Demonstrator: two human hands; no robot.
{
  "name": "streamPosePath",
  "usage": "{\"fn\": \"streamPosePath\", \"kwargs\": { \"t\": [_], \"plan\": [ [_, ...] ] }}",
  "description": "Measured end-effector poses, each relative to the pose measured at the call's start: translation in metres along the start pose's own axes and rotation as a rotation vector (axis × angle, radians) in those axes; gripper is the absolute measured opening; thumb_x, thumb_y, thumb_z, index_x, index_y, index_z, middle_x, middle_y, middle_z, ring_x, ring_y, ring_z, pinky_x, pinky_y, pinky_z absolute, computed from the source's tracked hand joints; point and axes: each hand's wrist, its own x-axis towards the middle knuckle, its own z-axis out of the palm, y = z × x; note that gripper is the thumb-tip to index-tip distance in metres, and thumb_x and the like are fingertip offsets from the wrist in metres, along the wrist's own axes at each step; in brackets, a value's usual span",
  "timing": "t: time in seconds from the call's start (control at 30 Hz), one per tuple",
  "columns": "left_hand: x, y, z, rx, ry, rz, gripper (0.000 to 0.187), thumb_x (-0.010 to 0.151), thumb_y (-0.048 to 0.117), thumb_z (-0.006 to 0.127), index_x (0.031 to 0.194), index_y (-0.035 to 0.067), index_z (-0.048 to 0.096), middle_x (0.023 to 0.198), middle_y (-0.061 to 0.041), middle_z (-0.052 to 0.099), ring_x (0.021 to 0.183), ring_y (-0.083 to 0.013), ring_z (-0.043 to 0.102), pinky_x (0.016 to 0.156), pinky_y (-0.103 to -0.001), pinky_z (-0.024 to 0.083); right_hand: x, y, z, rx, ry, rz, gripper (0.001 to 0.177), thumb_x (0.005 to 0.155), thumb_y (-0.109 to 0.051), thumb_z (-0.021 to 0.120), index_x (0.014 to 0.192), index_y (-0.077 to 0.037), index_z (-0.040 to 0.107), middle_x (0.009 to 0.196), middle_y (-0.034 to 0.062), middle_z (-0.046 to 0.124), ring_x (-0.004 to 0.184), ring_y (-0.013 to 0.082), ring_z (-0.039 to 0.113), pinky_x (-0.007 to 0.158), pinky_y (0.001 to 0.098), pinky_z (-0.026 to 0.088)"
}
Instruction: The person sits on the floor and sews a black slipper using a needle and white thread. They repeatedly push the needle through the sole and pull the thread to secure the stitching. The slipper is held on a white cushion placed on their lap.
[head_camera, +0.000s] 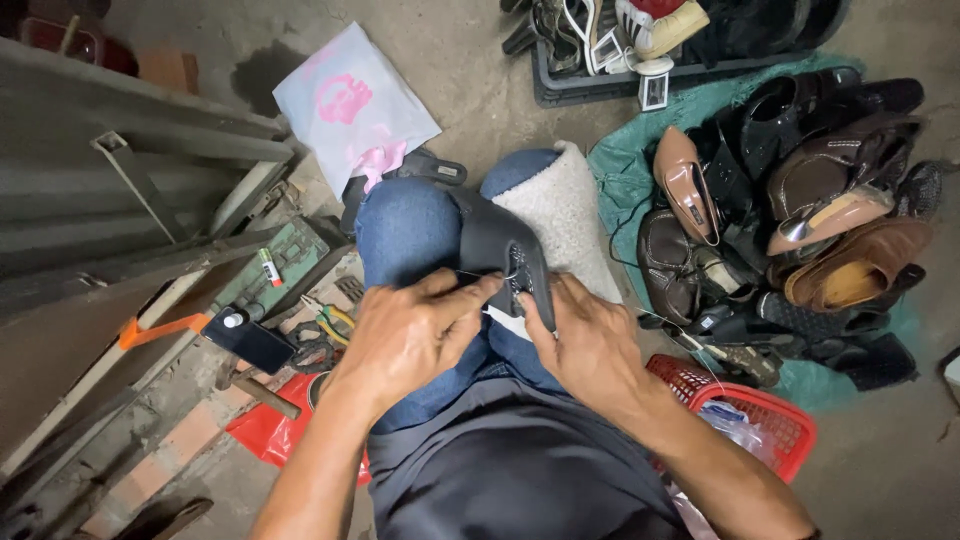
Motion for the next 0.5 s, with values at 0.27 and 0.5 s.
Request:
{"fn": "streamPosePath", "kwargs": {
  "t": [0.27,0.5],
  "plan": [
    [0.009,-0.011,-0.001,-0.196,-0.020,0.021,0.024,0.096,0.019,0.058,0.108,0.021,0.078,0.073,-0.007,0.066,0.067,-0.0343,0.070,0.053,-0.043,0.055,0.011,-0.022,-0.019,0.020,-0.089,-0.003,0.037,0.101,-0.034,0.062,0.075,-0.008,0.059,0.064,0.0095,0.053,0.058,0.0325,0.061,0.046,0.0383,0.048],
    [-0.038,-0.038,0.010,0.030,-0.104,-0.108,0.015,0.094,0.014,0.054,0.088,0.019,0.067,0.072,-0.001,0.063,0.074,-0.0298,0.070,0.060,-0.039,0.056,-0.003,0.042,-0.027,-0.146,0.087,0.094,0.023,0.097,-0.023,0.076,0.082,-0.008,0.066,0.107,0.0135,0.071,0.105,0.0393,0.065,0.086,0.0456,0.054]
  ]
}}
